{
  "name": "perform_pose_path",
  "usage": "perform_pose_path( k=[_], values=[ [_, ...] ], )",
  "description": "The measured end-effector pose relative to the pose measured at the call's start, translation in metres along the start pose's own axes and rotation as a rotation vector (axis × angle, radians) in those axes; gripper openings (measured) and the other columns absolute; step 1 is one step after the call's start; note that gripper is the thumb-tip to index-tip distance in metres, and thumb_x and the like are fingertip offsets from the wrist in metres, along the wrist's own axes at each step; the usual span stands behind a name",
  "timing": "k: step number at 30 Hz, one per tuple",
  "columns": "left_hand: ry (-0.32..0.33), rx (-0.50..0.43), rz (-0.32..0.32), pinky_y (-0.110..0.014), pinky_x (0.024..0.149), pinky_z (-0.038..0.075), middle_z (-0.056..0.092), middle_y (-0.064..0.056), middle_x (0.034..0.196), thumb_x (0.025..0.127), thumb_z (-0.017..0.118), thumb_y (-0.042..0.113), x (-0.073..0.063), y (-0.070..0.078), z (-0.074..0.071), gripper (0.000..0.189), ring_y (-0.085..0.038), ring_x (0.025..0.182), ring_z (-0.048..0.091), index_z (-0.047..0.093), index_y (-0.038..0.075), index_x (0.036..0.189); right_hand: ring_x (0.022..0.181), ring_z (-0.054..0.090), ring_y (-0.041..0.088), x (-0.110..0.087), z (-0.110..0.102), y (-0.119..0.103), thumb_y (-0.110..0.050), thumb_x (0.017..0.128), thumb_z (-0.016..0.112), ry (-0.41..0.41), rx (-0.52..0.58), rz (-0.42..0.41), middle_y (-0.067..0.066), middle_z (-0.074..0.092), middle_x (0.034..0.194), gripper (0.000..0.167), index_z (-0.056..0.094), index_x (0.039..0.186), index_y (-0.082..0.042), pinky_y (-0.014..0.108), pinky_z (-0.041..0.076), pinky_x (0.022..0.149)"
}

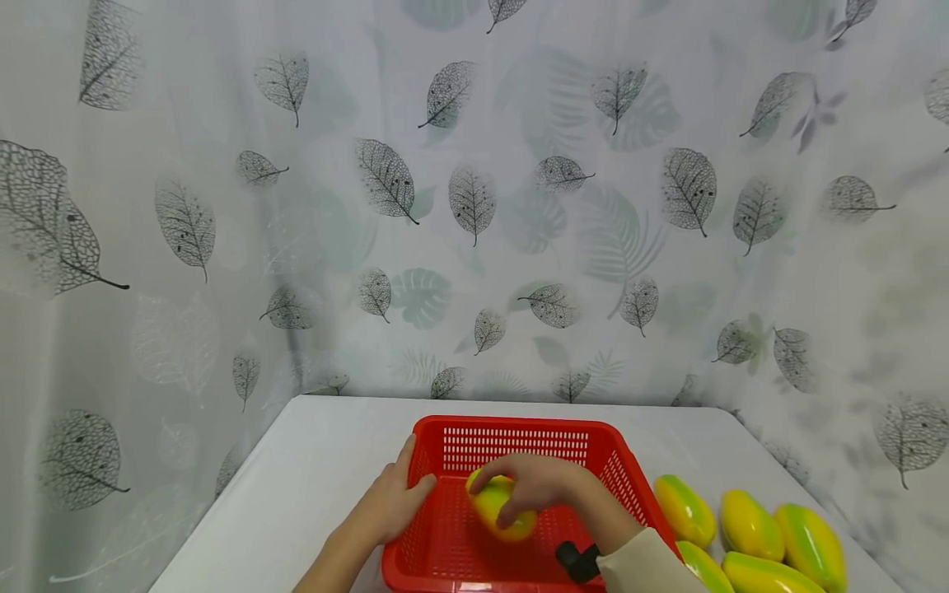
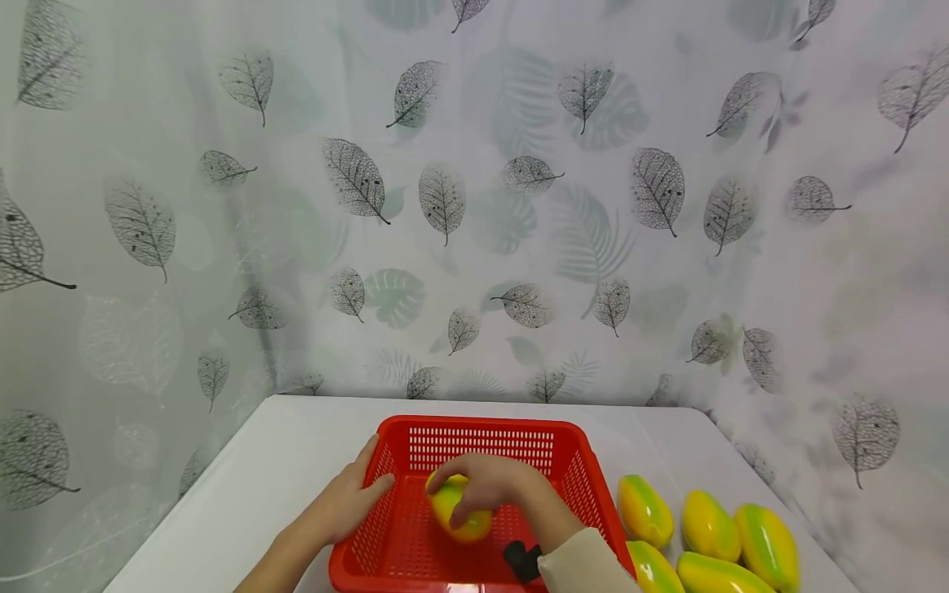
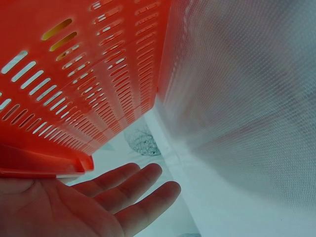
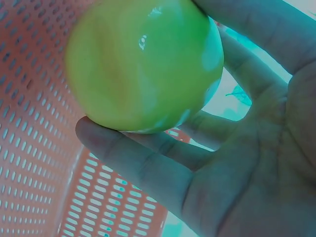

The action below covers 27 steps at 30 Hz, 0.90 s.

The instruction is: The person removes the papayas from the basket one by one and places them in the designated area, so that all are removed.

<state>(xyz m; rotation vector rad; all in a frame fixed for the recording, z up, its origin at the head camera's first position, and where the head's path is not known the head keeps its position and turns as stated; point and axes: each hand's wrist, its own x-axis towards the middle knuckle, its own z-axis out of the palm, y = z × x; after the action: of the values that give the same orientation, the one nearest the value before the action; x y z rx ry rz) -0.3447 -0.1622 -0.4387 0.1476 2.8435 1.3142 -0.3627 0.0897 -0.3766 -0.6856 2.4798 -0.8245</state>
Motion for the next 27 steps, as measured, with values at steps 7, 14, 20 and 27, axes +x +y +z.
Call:
perform_pose_path(
  k=[7, 14, 20, 27],
  values=[
    [-0.002, -0.018, -0.002, -0.041, 0.063, 0.066, 0.060, -0.025, 0.123, 0.099, 0.063, 0.035, -0.001, 0.000, -0.001, 0.083, -0.020, 0.081, 0.066, 0.020, 0.007, 0.165, 0.109, 0.055, 0.023, -0.015, -0.009, 0.002, -0.013, 0.077, 0.088, 0.031, -0.017, -0.004, -0.005, 0.064, 0.118, 0.046, 0.075, 0.114, -0.037, 0.043, 0.060, 0.083],
    [-0.007, -0.057, 0.028, -0.042, 0.061, 0.066, 0.060, -0.025, 0.120, 0.099, 0.062, 0.032, -0.002, 0.001, -0.003, 0.084, -0.020, 0.080, 0.068, 0.018, 0.004, 0.165, 0.109, 0.055, 0.025, -0.031, -0.019, 0.005, -0.012, 0.078, 0.087, 0.053, -0.007, -0.050, -0.003, 0.064, 0.123, 0.047, 0.075, 0.117, -0.034, 0.044, 0.060, 0.083],
    [-0.009, -0.045, 0.021, -0.042, 0.061, 0.066, 0.060, -0.023, 0.118, 0.099, 0.062, 0.033, -0.002, 0.002, -0.004, 0.084, -0.020, 0.080, 0.067, 0.018, 0.005, 0.165, 0.109, 0.056, 0.026, -0.045, -0.023, 0.014, -0.013, 0.080, 0.084, 0.057, 0.019, -0.087, -0.002, 0.063, 0.127, 0.045, 0.074, 0.118, -0.034, 0.041, 0.057, 0.080],
    [-0.016, -0.051, 0.001, -0.042, 0.063, 0.066, 0.060, -0.024, 0.121, 0.099, 0.062, 0.033, -0.002, 0.002, -0.002, 0.083, -0.019, 0.080, 0.067, 0.018, 0.006, 0.165, 0.111, 0.055, 0.027, -0.061, -0.030, 0.022, -0.012, 0.082, 0.082, 0.078, 0.036, -0.082, 0.003, 0.062, 0.130, 0.045, 0.074, 0.120, -0.033, 0.040, 0.057, 0.080]
  ],
)
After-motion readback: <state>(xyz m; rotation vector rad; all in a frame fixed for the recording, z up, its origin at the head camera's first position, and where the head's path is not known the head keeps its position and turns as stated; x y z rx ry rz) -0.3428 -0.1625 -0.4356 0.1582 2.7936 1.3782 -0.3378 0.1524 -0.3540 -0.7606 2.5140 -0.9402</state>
